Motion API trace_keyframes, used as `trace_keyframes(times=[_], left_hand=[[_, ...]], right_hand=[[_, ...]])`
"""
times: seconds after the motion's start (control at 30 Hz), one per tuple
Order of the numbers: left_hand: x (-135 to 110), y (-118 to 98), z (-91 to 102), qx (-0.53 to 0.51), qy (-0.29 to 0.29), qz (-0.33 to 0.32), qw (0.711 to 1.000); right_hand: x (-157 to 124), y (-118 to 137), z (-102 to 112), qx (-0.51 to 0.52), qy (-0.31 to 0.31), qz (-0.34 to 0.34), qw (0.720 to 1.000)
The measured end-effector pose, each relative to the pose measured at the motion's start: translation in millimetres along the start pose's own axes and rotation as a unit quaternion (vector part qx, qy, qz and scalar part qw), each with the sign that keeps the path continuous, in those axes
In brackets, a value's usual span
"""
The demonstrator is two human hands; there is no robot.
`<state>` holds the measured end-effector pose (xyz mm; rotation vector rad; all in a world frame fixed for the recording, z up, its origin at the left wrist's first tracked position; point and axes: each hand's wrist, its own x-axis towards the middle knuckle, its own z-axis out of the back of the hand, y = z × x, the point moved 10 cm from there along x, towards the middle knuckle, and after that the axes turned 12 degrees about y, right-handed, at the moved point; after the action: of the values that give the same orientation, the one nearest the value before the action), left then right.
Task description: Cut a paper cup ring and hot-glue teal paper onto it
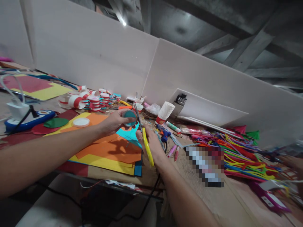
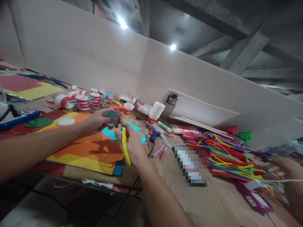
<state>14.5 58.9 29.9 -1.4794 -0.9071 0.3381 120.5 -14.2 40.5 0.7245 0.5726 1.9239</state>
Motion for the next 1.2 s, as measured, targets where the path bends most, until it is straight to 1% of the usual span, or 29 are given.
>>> trace_keyframes(times=[0.17, 0.37, 0.6, 0.87, 1.2], left_hand=[[1.2, -0.1, -0.1, 0.009, 0.015, 0.004, 1.0], [0.7, -2.4, -0.6, 0.009, 0.008, 0.013, 1.0], [-0.1, -2.0, 0.3, 0.009, 0.002, 0.02, 1.0], [1.2, 0.9, 4.3, 0.018, 0.009, 0.026, 0.999], [1.4, -1.7, 4.3, 0.034, 0.019, 0.028, 0.999]], right_hand=[[1.1, -2.3, -0.8, -0.01, 0.003, 0.001, 1.0], [1.2, 2.6, -0.8, 0.001, 0.007, 0.02, 1.0], [-0.2, 0.0, -0.5, -0.006, 0.003, 0.007, 1.0], [1.4, 0.6, 0.4, -0.017, 0.01, 0.0, 1.0], [0.3, -0.2, 2.0, -0.036, 0.004, -0.005, 0.999]])
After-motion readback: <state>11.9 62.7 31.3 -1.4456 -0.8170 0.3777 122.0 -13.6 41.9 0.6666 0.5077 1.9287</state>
